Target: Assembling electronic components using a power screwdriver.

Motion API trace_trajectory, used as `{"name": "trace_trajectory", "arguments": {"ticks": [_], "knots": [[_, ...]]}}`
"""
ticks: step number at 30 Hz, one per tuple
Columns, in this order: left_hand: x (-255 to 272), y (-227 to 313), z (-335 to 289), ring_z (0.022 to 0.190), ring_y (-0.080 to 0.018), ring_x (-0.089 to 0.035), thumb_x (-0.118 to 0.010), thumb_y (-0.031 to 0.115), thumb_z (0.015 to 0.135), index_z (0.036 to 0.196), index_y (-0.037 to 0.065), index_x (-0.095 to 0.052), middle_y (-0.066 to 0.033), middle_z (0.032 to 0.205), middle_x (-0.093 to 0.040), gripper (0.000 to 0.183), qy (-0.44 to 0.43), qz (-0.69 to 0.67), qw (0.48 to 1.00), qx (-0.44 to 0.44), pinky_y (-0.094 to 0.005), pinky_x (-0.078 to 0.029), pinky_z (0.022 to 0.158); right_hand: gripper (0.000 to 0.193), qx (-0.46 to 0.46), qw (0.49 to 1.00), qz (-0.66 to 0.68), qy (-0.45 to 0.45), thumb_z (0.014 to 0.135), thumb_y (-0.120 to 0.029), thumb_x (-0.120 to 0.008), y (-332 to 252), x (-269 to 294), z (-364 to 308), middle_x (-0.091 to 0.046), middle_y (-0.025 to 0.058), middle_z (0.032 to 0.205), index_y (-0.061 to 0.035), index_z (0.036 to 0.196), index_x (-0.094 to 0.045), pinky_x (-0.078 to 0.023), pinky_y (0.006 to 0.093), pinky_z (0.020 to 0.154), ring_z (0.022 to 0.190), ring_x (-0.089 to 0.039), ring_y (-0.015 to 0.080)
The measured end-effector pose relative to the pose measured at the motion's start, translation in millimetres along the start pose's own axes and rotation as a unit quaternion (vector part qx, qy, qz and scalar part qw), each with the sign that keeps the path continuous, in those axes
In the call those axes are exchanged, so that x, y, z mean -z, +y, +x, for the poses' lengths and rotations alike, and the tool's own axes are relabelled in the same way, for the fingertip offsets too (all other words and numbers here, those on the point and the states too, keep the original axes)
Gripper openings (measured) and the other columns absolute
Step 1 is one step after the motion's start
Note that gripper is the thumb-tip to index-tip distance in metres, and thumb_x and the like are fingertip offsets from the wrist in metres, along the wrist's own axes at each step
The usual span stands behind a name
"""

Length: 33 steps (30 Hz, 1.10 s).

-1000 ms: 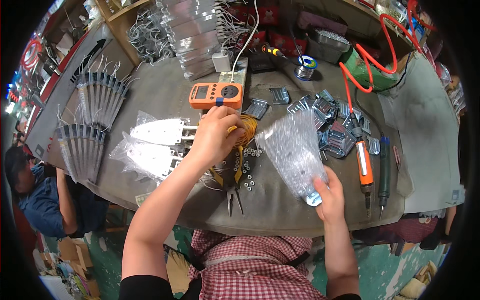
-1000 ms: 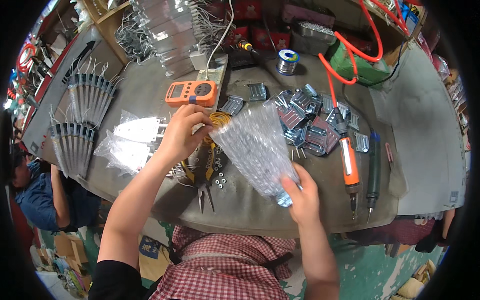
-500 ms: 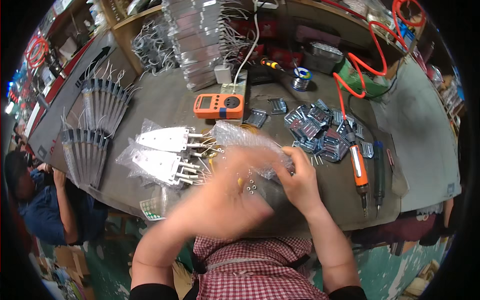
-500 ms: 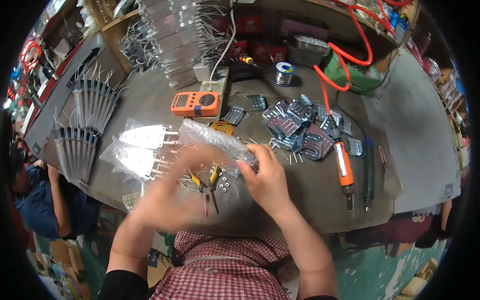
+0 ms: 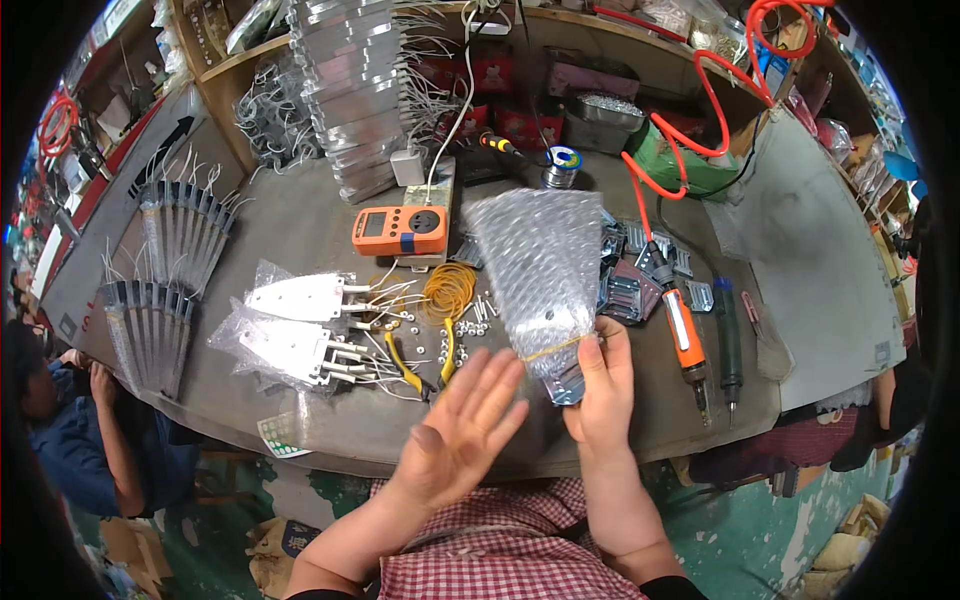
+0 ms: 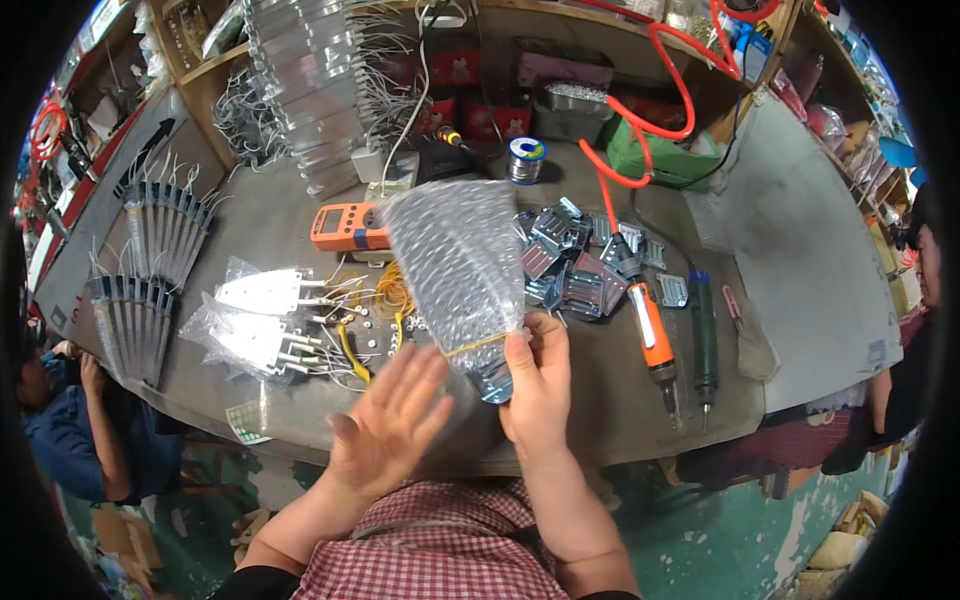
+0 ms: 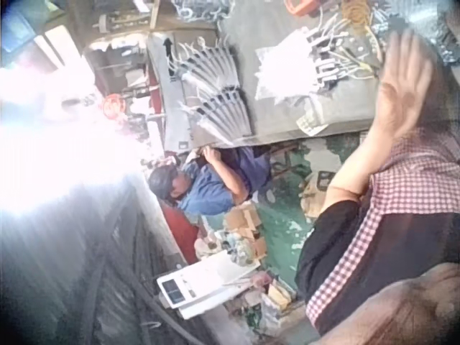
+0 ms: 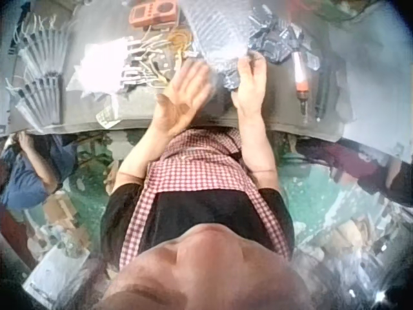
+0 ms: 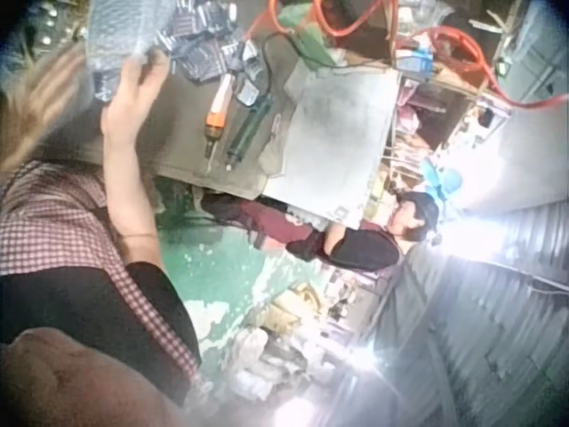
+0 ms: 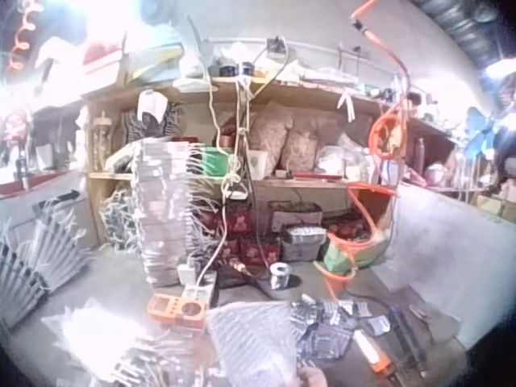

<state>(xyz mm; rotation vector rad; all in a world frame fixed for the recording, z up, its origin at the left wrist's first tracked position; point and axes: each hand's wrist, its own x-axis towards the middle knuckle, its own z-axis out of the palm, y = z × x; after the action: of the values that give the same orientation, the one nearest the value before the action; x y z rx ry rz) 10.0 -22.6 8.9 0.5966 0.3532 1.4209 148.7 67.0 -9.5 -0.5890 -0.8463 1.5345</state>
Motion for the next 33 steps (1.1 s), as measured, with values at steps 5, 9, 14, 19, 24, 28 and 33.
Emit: {"name": "trace_trajectory", "arguments": {"ticks": [5,9,14,19,24,28,33], "knots": [[15,10,11,0.138,-0.0278,-0.01,-0.053,0.071,0.065,0.143,0.007,-0.008,-0.0156,0.148,-0.012,0.111,-0.032,-0.017,0.999,0.034,-0.0434,-0.01,0.112,0.035,0.126,0.983,-0.131,0.022,0.089,-0.018,-0.056,8,3,1,-0.053,0.0082,0.102,0.0027,0.114,-0.043,-0.043,0.0268,0.08,0.088,-0.051,0.0118],[38,30,-10,0.136,-0.0252,-0.016,-0.046,0.082,0.059,0.142,0.002,-0.009,-0.0143,0.147,-0.018,0.122,-0.084,-0.001,0.985,0.149,-0.0442,-0.012,0.112,0.034,0.148,0.861,-0.429,-0.23,0.073,-0.007,-0.069,-42,24,-1,-0.058,0.0091,0.096,-0.0033,0.105,-0.057,-0.045,0.0295,0.074,0.084,-0.056,0.0161],[51,52,-27,0.132,-0.029,-0.025,-0.049,0.083,0.06,0.135,-0.015,-0.017,-0.026,0.143,-0.02,0.127,-0.342,0.217,0.873,0.271,-0.0376,-0.019,0.108,0.036,0.111,0.713,-0.472,-0.507,0.064,-0.012,-0.075,-82,-11,-15,-0.06,0.0118,0.079,-0.0038,0.096,-0.062,-0.048,0.0334,0.059,0.067,-0.058,0.0285],[-12,81,-24,0.092,-0.0272,-0.054,-0.064,0.036,0.076,0.103,-0.003,-0.051,-0.0158,0.1,-0.055,0.049,-0.161,0.789,0.576,0.139,-0.0357,-0.041,0.083,0.033,0.141,0.611,-0.573,-0.529,0.064,-0.009,-0.071,-45,-63,-38,-0.06,0.0112,0.08,-0.0013,0.091,-0.054,-0.046,0.0324,0.06,0.066,-0.057,0.0237],[15,100,-53,0.104,-0.026,-0.05,-0.072,0.024,0.062,0.121,0.003,-0.046,-0.0106,0.106,-0.051,0.067,0.023,0.889,0.411,-0.203,-0.0415,-0.037,0.089,0.058,-0.111,0.863,-0.345,-0.352,0.07,-0.024,-0.076,-14,-100,-9,-0.06,0.0108,0.1,-0.0008,0.115,-0.047,-0.046,0.0317,0.076,0.088,-0.059,0.0205],[82,180,-93,0.104,-0.0342,-0.046,-0.074,0.018,0.056,0.113,0.002,-0.052,-0.017,0.109,-0.049,0.063,0.274,0.846,0.382,-0.251,-0.0419,-0.04,0.088,0.067,-0.012,0.903,-0.262,-0.339,0.074,-0.032,-0.073,1,-112,11,-0.053,0.0103,0.113,-0.0014,0.124,-0.041,-0.041,0.0316,0.089,0.102,-0.053,0.0202],[139,318,-144,0.094,-0.0291,-0.048,-0.08,0.038,0.061,0.101,0.001,-0.05,-0.013,0.094,-0.049,0.062,0.551,0.699,0.217,-0.4,-0.0381,-0.04,0.084,0.051,-0.215,0.877,-0.254,-0.348,0.078,-0.008,-0.062,12,-81,10,-0.059,0.0101,0.1,-0.0007,0.123,-0.041,-0.043,0.031,0.086,0.096,-0.055,0.0184]]}}
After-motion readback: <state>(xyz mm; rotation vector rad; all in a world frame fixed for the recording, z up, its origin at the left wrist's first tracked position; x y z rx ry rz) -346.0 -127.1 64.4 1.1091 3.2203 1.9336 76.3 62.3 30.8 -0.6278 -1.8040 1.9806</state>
